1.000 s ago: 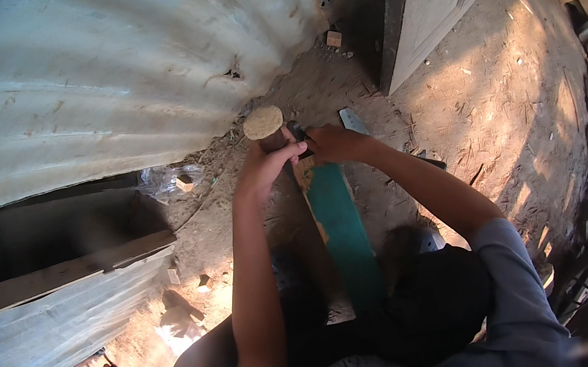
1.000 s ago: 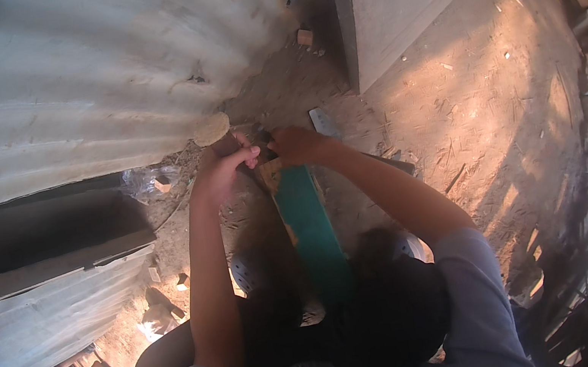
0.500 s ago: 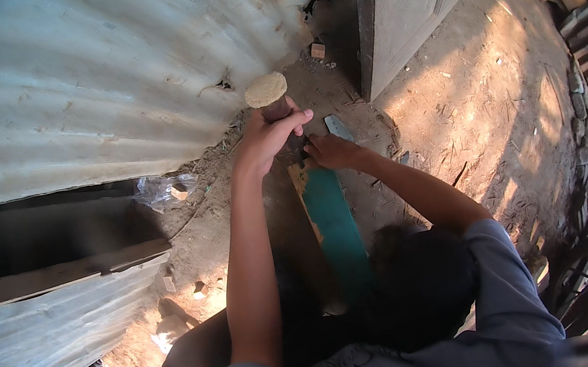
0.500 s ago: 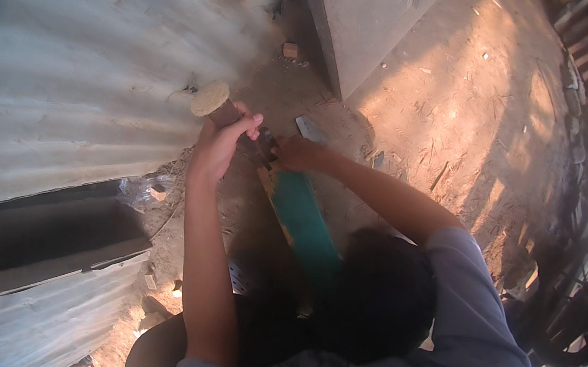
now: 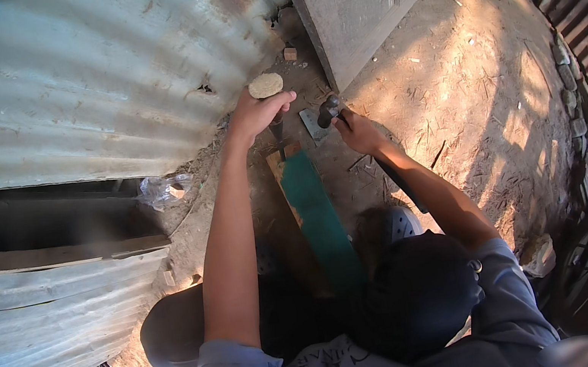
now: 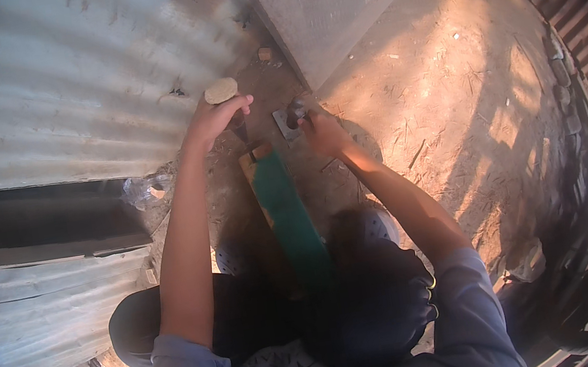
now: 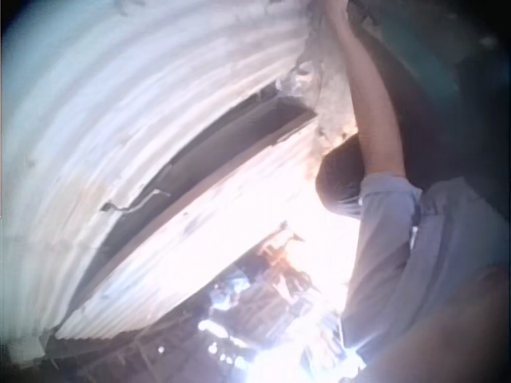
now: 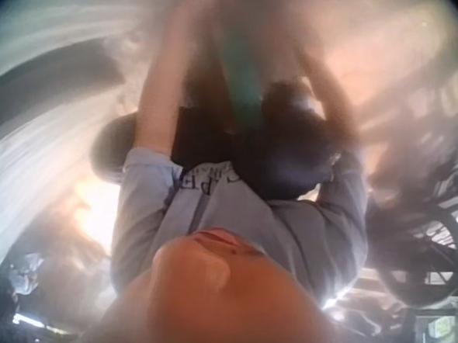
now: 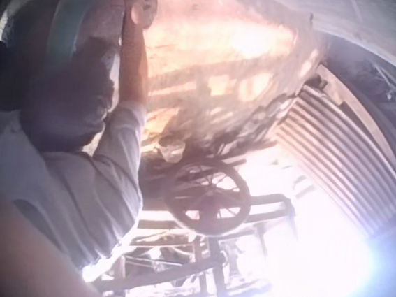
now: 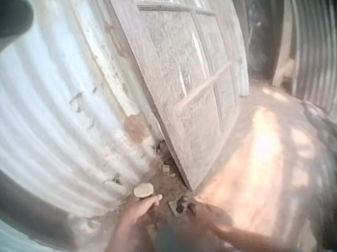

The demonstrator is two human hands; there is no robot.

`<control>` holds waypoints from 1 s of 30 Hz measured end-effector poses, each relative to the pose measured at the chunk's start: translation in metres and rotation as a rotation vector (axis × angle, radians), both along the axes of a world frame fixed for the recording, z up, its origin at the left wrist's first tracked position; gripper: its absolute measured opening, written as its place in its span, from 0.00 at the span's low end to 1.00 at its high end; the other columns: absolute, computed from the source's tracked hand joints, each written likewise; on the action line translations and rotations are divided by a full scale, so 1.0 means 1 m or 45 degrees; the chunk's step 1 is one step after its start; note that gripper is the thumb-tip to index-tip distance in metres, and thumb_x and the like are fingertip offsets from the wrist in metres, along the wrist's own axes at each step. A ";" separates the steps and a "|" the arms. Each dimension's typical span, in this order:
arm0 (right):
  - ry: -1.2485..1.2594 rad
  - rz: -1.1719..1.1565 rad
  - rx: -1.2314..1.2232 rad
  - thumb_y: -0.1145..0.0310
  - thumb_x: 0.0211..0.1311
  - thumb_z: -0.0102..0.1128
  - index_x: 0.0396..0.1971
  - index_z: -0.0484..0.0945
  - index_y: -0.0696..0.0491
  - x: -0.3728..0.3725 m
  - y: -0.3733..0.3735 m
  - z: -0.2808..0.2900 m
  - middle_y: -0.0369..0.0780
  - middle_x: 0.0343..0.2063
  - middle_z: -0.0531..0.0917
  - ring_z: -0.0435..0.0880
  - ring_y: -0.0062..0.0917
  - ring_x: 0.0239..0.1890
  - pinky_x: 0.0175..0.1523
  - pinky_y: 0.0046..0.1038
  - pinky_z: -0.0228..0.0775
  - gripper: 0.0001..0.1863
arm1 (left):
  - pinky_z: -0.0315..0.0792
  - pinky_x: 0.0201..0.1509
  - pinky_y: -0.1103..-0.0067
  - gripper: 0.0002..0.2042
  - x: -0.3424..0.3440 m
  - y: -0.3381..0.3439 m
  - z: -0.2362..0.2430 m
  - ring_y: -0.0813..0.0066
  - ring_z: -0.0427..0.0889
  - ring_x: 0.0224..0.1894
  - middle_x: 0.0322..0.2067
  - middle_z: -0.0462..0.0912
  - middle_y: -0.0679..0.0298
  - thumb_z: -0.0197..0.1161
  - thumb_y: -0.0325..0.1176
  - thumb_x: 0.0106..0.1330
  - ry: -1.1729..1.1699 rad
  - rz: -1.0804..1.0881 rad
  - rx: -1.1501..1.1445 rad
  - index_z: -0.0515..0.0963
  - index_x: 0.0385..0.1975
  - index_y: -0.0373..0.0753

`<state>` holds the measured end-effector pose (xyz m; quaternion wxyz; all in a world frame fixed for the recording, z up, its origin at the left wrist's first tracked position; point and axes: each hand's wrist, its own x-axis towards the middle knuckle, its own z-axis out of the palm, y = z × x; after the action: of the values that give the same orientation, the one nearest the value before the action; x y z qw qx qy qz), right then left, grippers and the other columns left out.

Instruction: The person uses a hammer and a chisel to carve a small cylindrical wooden piece placed on a green board. They repeatedly strike the chisel to shape the wood, occasionally adjusting the piece's position.

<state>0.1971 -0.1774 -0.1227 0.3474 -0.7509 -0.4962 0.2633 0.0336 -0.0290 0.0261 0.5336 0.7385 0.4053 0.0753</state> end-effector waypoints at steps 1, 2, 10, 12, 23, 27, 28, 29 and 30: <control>-0.049 -0.028 0.035 0.58 0.68 0.48 0.38 0.70 0.60 0.004 -0.006 0.005 0.53 0.24 0.78 0.79 0.48 0.31 0.36 0.40 0.67 0.17 | 0.67 0.39 0.79 0.10 0.005 0.000 0.007 0.78 0.74 0.31 0.23 0.78 0.69 0.64 0.38 0.56 0.058 -0.043 0.016 0.75 0.20 0.41; -0.098 -0.057 0.069 0.58 0.68 0.48 0.38 0.71 0.59 0.008 -0.013 0.010 0.52 0.24 0.78 0.79 0.47 0.30 0.36 0.39 0.67 0.16 | 0.67 0.39 0.79 0.10 0.008 -0.001 0.009 0.78 0.74 0.32 0.24 0.79 0.69 0.64 0.39 0.55 0.080 -0.086 0.012 0.75 0.21 0.41; 0.092 -0.087 -0.104 0.58 0.68 0.51 0.38 0.72 0.60 0.029 -0.042 0.060 0.47 0.19 0.75 0.76 0.34 0.24 0.33 0.34 0.65 0.17 | 0.69 0.41 0.77 0.16 0.016 0.001 0.020 0.77 0.75 0.35 0.31 0.78 0.66 0.65 0.47 0.57 0.307 -0.448 0.188 0.75 0.28 0.38; 0.152 -0.079 -0.156 0.58 0.68 0.51 0.37 0.72 0.60 0.024 -0.050 0.081 0.46 0.17 0.74 0.73 0.31 0.22 0.31 0.34 0.64 0.17 | 0.69 0.40 0.76 0.18 0.010 -0.008 0.020 0.78 0.74 0.34 0.28 0.77 0.67 0.65 0.49 0.57 0.193 -0.411 0.260 0.75 0.29 0.39; -0.159 0.156 -0.304 0.63 0.66 0.53 0.43 0.73 0.59 0.025 -0.053 0.135 0.50 0.27 0.81 0.82 0.37 0.32 0.37 0.34 0.70 0.15 | 0.70 0.37 0.78 0.18 -0.031 -0.015 0.025 0.79 0.75 0.30 0.24 0.77 0.68 0.65 0.49 0.59 -0.171 -0.263 0.373 0.77 0.29 0.37; -0.164 0.247 -0.445 0.64 0.65 0.53 0.40 0.72 0.60 0.016 -0.048 0.162 0.49 0.23 0.79 0.81 0.38 0.28 0.35 0.36 0.68 0.13 | 0.71 0.40 0.78 0.18 -0.047 -0.021 0.014 0.78 0.77 0.33 0.27 0.79 0.67 0.66 0.48 0.59 -0.115 -0.254 0.307 0.80 0.33 0.37; -0.166 0.259 -0.447 0.64 0.65 0.53 0.41 0.71 0.60 0.014 -0.044 0.167 0.49 0.24 0.79 0.81 0.38 0.28 0.35 0.35 0.68 0.14 | 0.72 0.41 0.78 0.18 -0.049 -0.017 0.011 0.77 0.78 0.34 0.28 0.80 0.67 0.66 0.47 0.59 -0.103 -0.257 0.295 0.80 0.34 0.37; -0.152 0.277 -0.348 0.64 0.65 0.54 0.38 0.71 0.59 0.011 -0.046 0.162 0.46 0.20 0.75 0.75 0.32 0.24 0.32 0.33 0.65 0.13 | 0.73 0.40 0.72 0.23 -0.052 -0.016 0.000 0.68 0.80 0.32 0.28 0.82 0.60 0.66 0.53 0.57 -0.142 -0.275 0.309 0.77 0.30 0.35; -0.139 0.289 -0.244 0.64 0.65 0.55 0.35 0.71 0.59 0.010 -0.047 0.157 0.42 0.16 0.72 0.70 0.25 0.20 0.28 0.31 0.62 0.12 | 0.73 0.40 0.72 0.22 -0.053 -0.015 -0.001 0.68 0.80 0.32 0.28 0.82 0.60 0.66 0.52 0.57 -0.157 -0.274 0.321 0.77 0.29 0.35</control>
<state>0.2070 -0.2246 0.0347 0.2147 -0.7329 -0.5686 0.3058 -0.0195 -0.0439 0.0250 0.4658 0.8326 0.2776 0.1132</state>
